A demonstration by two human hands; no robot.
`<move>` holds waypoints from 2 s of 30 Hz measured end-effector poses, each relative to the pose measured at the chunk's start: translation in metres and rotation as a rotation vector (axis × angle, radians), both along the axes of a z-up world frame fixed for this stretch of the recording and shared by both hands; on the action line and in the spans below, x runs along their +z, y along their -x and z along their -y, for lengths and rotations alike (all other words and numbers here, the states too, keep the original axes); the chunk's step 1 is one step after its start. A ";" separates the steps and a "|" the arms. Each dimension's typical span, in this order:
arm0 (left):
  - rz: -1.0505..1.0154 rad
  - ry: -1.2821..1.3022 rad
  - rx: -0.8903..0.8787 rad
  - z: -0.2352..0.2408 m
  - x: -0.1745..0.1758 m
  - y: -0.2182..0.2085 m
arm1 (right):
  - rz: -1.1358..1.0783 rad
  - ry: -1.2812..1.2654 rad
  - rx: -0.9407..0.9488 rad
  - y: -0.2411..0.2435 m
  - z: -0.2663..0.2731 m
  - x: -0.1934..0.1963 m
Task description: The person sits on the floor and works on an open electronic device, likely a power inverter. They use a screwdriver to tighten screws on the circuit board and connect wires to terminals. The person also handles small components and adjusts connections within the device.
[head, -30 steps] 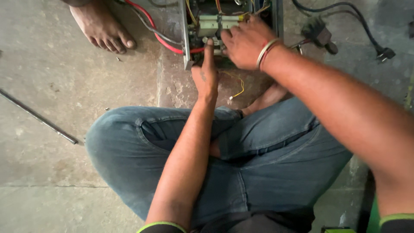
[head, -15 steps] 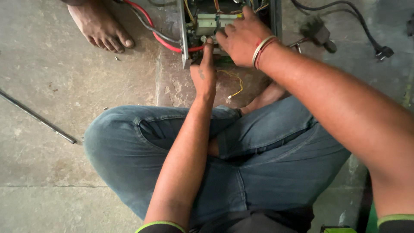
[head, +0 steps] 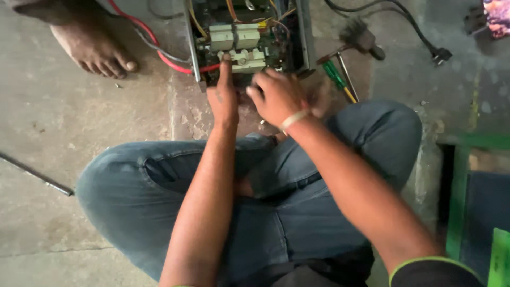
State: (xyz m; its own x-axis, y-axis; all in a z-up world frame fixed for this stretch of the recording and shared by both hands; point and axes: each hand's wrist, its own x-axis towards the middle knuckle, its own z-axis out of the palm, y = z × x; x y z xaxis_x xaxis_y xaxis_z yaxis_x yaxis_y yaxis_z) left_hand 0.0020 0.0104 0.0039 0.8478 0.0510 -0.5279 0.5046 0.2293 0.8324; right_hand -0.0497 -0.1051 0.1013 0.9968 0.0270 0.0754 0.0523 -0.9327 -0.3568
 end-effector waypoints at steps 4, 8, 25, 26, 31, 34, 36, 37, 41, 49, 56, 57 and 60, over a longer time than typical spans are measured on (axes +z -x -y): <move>0.098 0.061 0.074 0.004 0.008 -0.002 | 0.028 -0.471 -0.086 0.049 0.053 0.045; -0.026 -0.027 0.009 0.000 0.009 -0.002 | 0.334 -0.447 -0.330 0.099 0.178 0.059; 0.028 -0.006 -0.078 -0.002 0.015 0.004 | 0.069 -0.063 -0.917 0.316 0.401 -0.174; 0.027 -0.020 -0.078 -0.003 0.015 0.004 | 0.106 -0.094 -0.900 0.310 0.403 -0.173; 0.052 0.011 -0.052 -0.004 0.010 0.007 | 0.151 -0.063 -0.772 0.273 0.424 -0.168; 0.020 0.013 -0.050 -0.003 0.008 0.006 | 0.084 0.105 -0.672 0.261 0.435 -0.176; 0.033 -0.003 -0.050 -0.003 0.007 0.006 | -0.025 0.278 -0.643 0.258 0.441 -0.183; 0.054 -0.011 -0.046 -0.003 0.005 0.005 | -0.022 0.251 -0.630 0.258 0.442 -0.185; 0.075 0.024 -0.024 -0.001 0.002 0.006 | 0.009 0.032 -0.656 0.251 0.427 -0.170; 0.089 0.156 -0.438 0.022 0.027 0.020 | 0.138 -0.231 -0.260 0.107 0.298 0.019; 0.164 0.524 -0.368 0.023 0.054 0.028 | -0.259 -0.787 0.046 -0.007 0.089 0.067; 0.120 0.574 -0.308 0.019 0.054 0.024 | -0.247 -0.736 -0.005 -0.018 0.068 0.060; 0.068 0.661 -0.228 0.004 0.047 0.016 | -0.284 -0.875 -0.083 -0.025 0.042 0.045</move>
State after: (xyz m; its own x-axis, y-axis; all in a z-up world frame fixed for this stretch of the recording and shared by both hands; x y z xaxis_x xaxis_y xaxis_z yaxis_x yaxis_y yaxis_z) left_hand -0.0137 0.0060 0.0506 0.8313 -0.4453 -0.3325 0.5521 0.5925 0.5866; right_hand -0.0243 -0.1466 0.1463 0.9771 0.0031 -0.2125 -0.2003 -0.3215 -0.9255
